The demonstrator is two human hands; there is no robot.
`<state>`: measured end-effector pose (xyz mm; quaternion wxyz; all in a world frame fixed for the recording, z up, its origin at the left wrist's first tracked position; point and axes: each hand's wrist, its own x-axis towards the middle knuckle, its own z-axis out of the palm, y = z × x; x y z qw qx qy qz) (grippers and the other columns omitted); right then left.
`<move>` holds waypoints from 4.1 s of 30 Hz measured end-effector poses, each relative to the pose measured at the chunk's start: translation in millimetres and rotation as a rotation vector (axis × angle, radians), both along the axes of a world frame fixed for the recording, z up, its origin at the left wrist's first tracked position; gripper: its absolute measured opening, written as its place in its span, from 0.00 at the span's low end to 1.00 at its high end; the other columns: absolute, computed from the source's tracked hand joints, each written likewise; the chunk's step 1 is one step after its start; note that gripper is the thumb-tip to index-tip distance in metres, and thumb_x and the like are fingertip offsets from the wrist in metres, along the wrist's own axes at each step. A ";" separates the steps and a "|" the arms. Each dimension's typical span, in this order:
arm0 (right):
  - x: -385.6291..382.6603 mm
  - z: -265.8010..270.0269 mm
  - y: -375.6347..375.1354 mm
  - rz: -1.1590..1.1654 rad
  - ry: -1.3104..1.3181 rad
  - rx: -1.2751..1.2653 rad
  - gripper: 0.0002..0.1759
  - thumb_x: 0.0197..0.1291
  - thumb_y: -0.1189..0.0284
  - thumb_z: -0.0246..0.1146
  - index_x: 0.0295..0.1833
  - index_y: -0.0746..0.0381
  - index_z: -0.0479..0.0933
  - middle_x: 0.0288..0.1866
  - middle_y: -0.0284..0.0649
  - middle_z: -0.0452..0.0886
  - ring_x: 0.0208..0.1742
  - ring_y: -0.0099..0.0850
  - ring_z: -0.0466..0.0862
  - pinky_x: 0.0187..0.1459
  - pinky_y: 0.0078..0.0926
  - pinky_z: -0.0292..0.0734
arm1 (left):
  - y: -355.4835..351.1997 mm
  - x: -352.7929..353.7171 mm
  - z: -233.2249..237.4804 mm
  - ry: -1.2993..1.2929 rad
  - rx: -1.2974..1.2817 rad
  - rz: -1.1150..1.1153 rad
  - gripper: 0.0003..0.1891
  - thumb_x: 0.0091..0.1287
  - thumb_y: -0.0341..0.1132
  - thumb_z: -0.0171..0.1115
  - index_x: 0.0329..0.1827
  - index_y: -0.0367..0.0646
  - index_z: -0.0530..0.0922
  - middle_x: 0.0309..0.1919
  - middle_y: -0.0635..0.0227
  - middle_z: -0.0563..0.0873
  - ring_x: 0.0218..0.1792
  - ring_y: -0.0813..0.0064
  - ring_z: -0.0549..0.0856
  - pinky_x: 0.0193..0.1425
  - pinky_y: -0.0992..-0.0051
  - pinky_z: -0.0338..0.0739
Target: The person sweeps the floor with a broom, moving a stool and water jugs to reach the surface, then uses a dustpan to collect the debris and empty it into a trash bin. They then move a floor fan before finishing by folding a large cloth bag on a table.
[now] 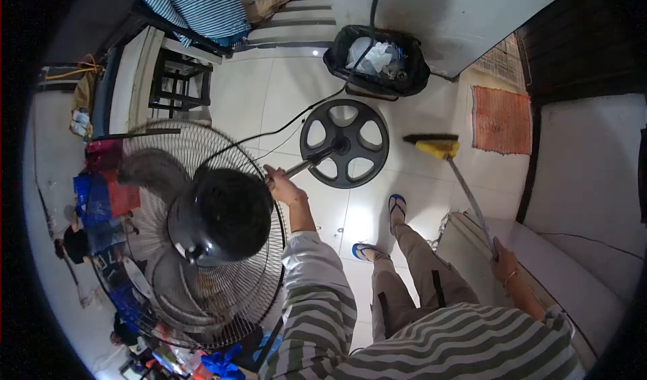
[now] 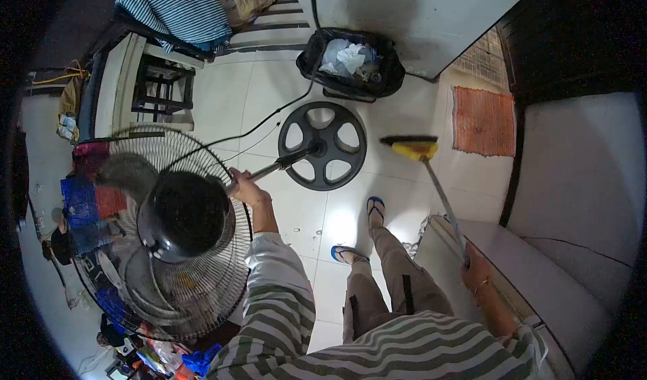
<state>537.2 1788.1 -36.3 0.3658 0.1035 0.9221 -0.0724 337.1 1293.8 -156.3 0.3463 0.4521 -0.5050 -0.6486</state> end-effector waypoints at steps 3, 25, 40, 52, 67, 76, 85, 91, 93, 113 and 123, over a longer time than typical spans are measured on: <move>-26.4 -15.4 -1.8 -0.204 -0.048 -0.015 0.33 0.43 0.75 0.55 0.60 0.59 0.55 0.39 0.53 0.73 0.39 0.46 0.74 0.40 0.38 0.68 | 20.2 -20.7 -26.6 -0.057 -0.109 0.005 0.14 0.56 0.39 0.56 0.21 0.38 0.69 0.18 0.71 0.70 0.22 0.81 0.68 0.28 0.80 0.64; 184.8 -148.4 -148.7 -0.223 -0.173 -0.156 0.22 0.42 0.75 0.52 0.47 0.69 0.63 0.36 0.53 0.74 0.34 0.43 0.77 0.37 0.34 0.74 | 40.2 205.6 88.1 -0.074 0.139 -1.241 0.31 0.59 0.43 0.51 0.61 0.39 0.51 0.57 0.64 0.62 0.58 0.71 0.60 0.59 0.75 0.55; 369.0 -39.0 -144.4 -0.439 -0.281 -0.562 0.27 0.45 0.72 0.54 0.54 0.67 0.61 0.15 0.40 0.71 0.11 0.26 0.70 0.15 0.24 0.70 | -36.9 925.3 -1.2 -1.069 0.816 -0.125 0.17 0.55 0.45 0.55 0.44 0.48 0.68 0.40 0.73 0.73 0.45 0.76 0.71 0.39 0.66 0.68; 356.5 -154.9 -293.5 -0.294 -0.309 -0.605 0.08 0.41 0.73 0.54 0.20 0.68 0.70 0.13 0.40 0.71 0.13 0.28 0.72 0.15 0.26 0.65 | -125.3 1021.8 -65.8 -0.619 0.849 0.554 0.54 0.39 0.48 0.69 0.63 0.48 0.38 0.62 0.60 0.43 0.61 0.51 0.49 0.55 0.54 0.61; 451.1 -193.7 -597.9 0.573 -0.290 -0.159 0.20 0.47 0.79 0.50 0.50 0.65 0.63 0.36 0.50 0.75 0.24 0.38 0.79 0.20 0.26 0.76 | -194.7 1078.1 -88.9 -0.509 0.293 0.495 0.17 0.52 0.38 0.59 0.45 0.44 0.72 0.40 0.67 0.76 0.41 0.73 0.76 0.37 0.71 0.75; 482.9 -158.7 -503.3 1.378 -0.192 0.130 0.32 0.48 0.78 0.48 0.61 0.52 0.51 0.39 0.50 0.74 0.42 0.42 0.75 0.43 0.35 0.71 | -183.2 1171.1 -75.1 -0.550 0.171 0.475 0.11 0.52 0.34 0.60 0.38 0.43 0.75 0.33 0.69 0.78 0.32 0.78 0.77 0.31 0.79 0.72; 435.5 -73.6 -393.1 1.443 -0.156 0.334 0.34 0.48 0.78 0.48 0.62 0.47 0.49 0.30 0.47 0.75 0.34 0.39 0.77 0.37 0.34 0.72 | -174.9 1136.6 -69.5 -0.746 -0.041 0.374 0.11 0.50 0.30 0.60 0.35 0.35 0.75 0.30 0.65 0.81 0.32 0.78 0.78 0.41 0.80 0.71; 419.0 -19.1 -435.6 1.422 -0.077 0.261 0.37 0.47 0.78 0.51 0.63 0.45 0.47 0.28 0.47 0.74 0.31 0.39 0.77 0.35 0.34 0.71 | -172.1 1123.5 -98.7 -0.678 -0.052 0.398 0.11 0.49 0.31 0.62 0.34 0.35 0.75 0.29 0.65 0.80 0.32 0.78 0.78 0.40 0.80 0.72; 417.2 -40.8 -473.1 1.429 0.019 0.140 0.33 0.48 0.77 0.50 0.62 0.49 0.50 0.29 0.47 0.74 0.32 0.40 0.76 0.35 0.34 0.71 | -172.5 1116.5 -106.8 -0.657 -0.051 0.393 0.11 0.49 0.31 0.62 0.34 0.35 0.75 0.29 0.66 0.80 0.32 0.78 0.78 0.40 0.79 0.72; 438.8 -48.7 -363.7 1.040 -0.145 0.225 0.33 0.49 0.73 0.49 0.62 0.47 0.48 0.32 0.51 0.75 0.35 0.44 0.76 0.38 0.36 0.72 | -181.4 1094.5 -141.1 -0.630 0.121 0.236 0.17 0.49 0.34 0.64 0.39 0.36 0.73 0.32 0.65 0.79 0.36 0.78 0.77 0.44 0.79 0.70; 389.0 -204.8 -431.9 0.636 -0.034 0.058 0.29 0.48 0.76 0.47 0.60 0.55 0.54 0.36 0.51 0.75 0.38 0.40 0.77 0.37 0.32 0.74 | -175.3 1069.9 -113.6 -0.641 0.297 0.265 0.16 0.48 0.35 0.64 0.41 0.46 0.74 0.27 0.72 0.78 0.19 0.85 0.71 0.18 0.84 0.65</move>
